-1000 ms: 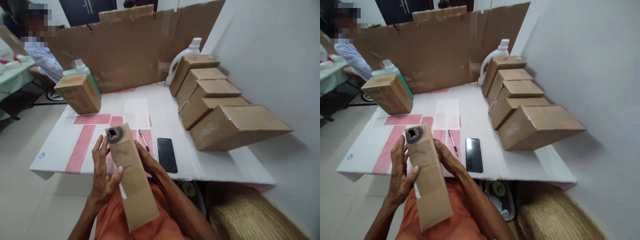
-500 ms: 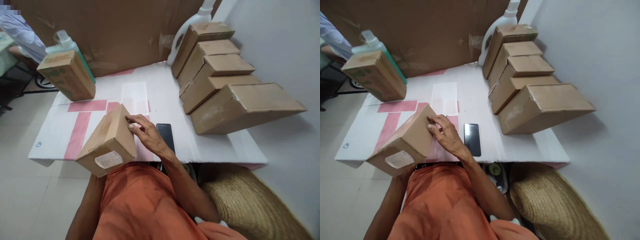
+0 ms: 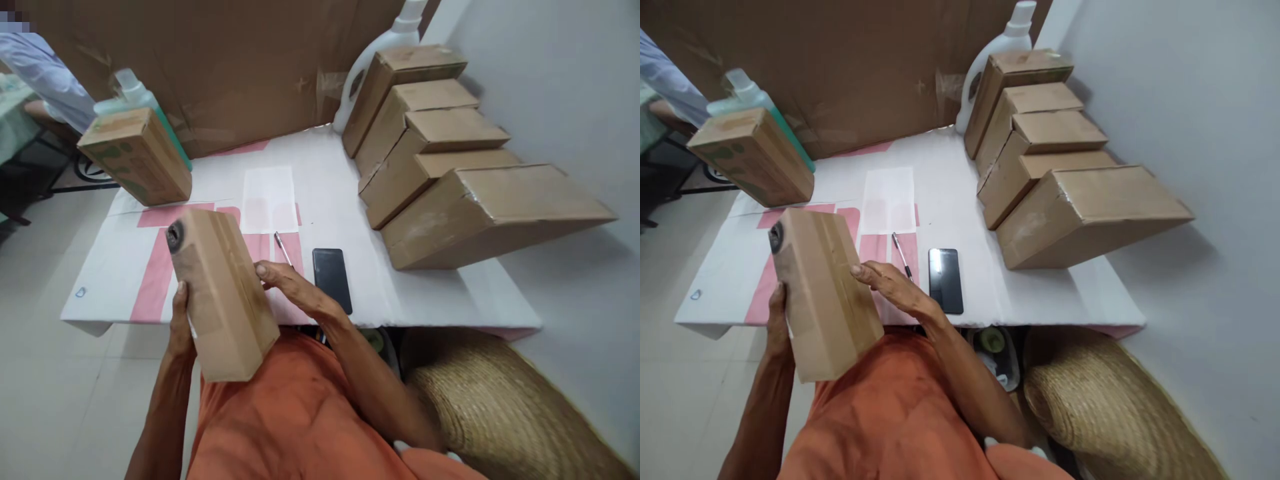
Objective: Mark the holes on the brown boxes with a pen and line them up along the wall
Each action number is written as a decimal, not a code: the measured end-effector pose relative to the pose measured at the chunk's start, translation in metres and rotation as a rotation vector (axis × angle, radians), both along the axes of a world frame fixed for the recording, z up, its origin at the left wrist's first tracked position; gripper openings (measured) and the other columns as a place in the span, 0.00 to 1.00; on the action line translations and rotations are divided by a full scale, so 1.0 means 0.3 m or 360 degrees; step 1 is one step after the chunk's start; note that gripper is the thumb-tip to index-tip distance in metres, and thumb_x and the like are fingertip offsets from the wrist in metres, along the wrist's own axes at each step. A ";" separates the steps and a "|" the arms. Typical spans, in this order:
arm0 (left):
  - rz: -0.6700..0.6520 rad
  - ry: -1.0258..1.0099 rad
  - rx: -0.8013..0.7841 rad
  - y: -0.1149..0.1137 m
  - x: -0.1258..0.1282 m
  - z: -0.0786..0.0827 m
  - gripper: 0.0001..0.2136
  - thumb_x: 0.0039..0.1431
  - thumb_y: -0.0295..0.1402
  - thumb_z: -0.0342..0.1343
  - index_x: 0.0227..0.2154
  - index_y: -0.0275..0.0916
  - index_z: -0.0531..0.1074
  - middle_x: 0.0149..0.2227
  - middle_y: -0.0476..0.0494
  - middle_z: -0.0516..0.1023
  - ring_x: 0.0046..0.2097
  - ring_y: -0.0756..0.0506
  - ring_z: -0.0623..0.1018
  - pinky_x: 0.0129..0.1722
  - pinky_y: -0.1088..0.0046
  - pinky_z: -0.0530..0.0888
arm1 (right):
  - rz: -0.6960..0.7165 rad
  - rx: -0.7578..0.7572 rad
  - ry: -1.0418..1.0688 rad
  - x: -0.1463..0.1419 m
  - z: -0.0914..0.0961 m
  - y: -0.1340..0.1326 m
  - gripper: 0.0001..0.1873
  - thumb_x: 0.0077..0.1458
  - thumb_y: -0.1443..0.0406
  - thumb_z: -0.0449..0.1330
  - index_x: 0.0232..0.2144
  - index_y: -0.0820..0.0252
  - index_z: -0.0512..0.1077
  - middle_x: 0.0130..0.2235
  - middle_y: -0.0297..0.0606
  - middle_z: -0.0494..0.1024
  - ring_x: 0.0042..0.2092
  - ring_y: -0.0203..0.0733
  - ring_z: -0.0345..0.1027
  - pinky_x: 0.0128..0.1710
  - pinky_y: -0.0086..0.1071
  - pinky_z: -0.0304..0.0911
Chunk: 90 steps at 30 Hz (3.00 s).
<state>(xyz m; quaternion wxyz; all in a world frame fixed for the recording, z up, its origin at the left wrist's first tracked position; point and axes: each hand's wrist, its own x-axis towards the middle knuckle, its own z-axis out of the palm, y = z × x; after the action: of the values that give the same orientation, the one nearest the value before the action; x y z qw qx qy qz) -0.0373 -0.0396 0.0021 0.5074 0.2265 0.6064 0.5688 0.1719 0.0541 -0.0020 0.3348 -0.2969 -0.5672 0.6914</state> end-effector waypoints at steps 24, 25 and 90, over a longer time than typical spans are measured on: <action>-0.0269 0.0818 0.0368 0.078 0.049 -0.087 0.44 0.62 0.64 0.58 0.75 0.49 0.58 0.79 0.36 0.57 0.77 0.30 0.62 0.74 0.48 0.64 | -0.0637 0.0216 -0.0251 -0.069 0.012 -0.005 0.29 0.60 0.55 0.67 0.60 0.54 0.68 0.62 0.44 0.73 0.65 0.51 0.67 0.69 0.49 0.60; -0.0253 0.0903 0.0421 0.105 0.041 -0.066 0.41 0.63 0.61 0.60 0.74 0.50 0.61 0.78 0.37 0.59 0.77 0.31 0.63 0.74 0.48 0.65 | -0.0648 0.0244 -0.0265 -0.068 0.015 -0.010 0.29 0.59 0.55 0.68 0.60 0.54 0.68 0.62 0.44 0.73 0.65 0.51 0.67 0.69 0.50 0.61; -0.0754 0.1271 0.0782 0.122 0.077 0.007 0.39 0.61 0.45 0.66 0.71 0.46 0.57 0.69 0.33 0.64 0.67 0.32 0.72 0.67 0.48 0.72 | -0.0686 0.0606 -0.0058 0.050 0.124 -0.169 0.08 0.71 0.60 0.62 0.46 0.49 0.83 0.40 0.35 0.85 0.34 0.39 0.79 0.34 0.35 0.75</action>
<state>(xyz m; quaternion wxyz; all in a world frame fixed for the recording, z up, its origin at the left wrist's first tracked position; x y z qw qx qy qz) -0.0142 -0.0028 0.0043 0.2835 0.6689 0.5334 0.4333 0.1868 0.0035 0.0352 0.5135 -0.3547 -0.6165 0.4800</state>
